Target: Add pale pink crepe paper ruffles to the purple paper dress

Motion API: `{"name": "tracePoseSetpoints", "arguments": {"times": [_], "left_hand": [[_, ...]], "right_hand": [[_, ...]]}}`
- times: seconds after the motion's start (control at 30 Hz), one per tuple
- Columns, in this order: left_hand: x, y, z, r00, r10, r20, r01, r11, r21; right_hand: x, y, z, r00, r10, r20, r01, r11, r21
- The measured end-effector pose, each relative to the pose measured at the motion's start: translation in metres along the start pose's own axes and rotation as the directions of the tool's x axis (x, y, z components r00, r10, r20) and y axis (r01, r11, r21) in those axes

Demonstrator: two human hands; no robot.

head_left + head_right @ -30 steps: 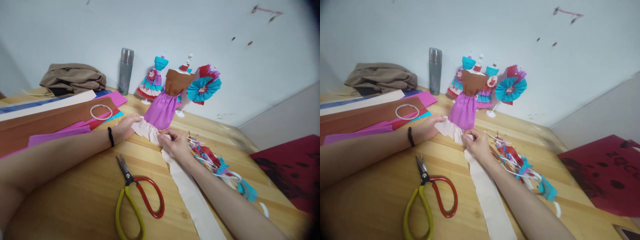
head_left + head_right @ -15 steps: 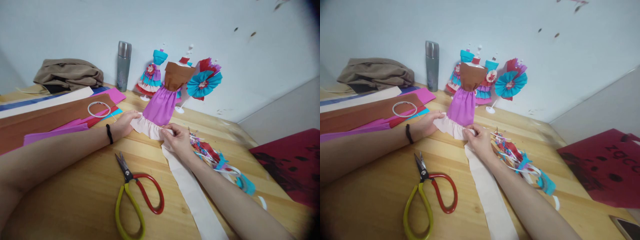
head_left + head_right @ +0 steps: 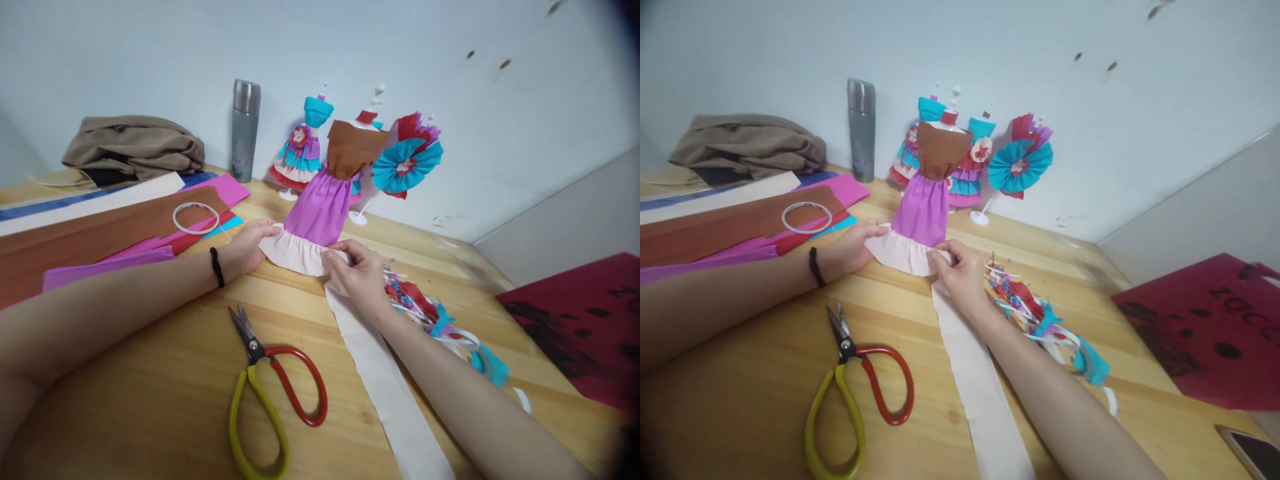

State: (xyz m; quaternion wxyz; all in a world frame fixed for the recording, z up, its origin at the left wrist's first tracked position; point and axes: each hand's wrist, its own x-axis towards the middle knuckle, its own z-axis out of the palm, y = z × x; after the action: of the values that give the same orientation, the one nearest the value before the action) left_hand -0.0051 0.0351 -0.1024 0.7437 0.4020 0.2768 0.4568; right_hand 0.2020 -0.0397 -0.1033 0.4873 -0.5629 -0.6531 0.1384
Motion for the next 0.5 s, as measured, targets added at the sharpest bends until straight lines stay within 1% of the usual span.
{"name": "tracePoseSetpoints", "arguments": {"times": [0.27, 0.5], "left_hand": [[0.0004, 0.0011, -0.0015, 1.000, -0.004, 0.018, 0.004, 1.000, -0.010], [-0.0008, 0.0035, 0.0005, 0.999, -0.017, 0.039, 0.018, 1.000, -0.014]], "right_hand": [[0.0030, -0.0053, -0.0014, 0.999, 0.036, -0.021, -0.036, 0.999, 0.003], [0.0057, 0.0003, -0.0014, 0.999, 0.047, -0.011, -0.047, 0.999, 0.010]]}}
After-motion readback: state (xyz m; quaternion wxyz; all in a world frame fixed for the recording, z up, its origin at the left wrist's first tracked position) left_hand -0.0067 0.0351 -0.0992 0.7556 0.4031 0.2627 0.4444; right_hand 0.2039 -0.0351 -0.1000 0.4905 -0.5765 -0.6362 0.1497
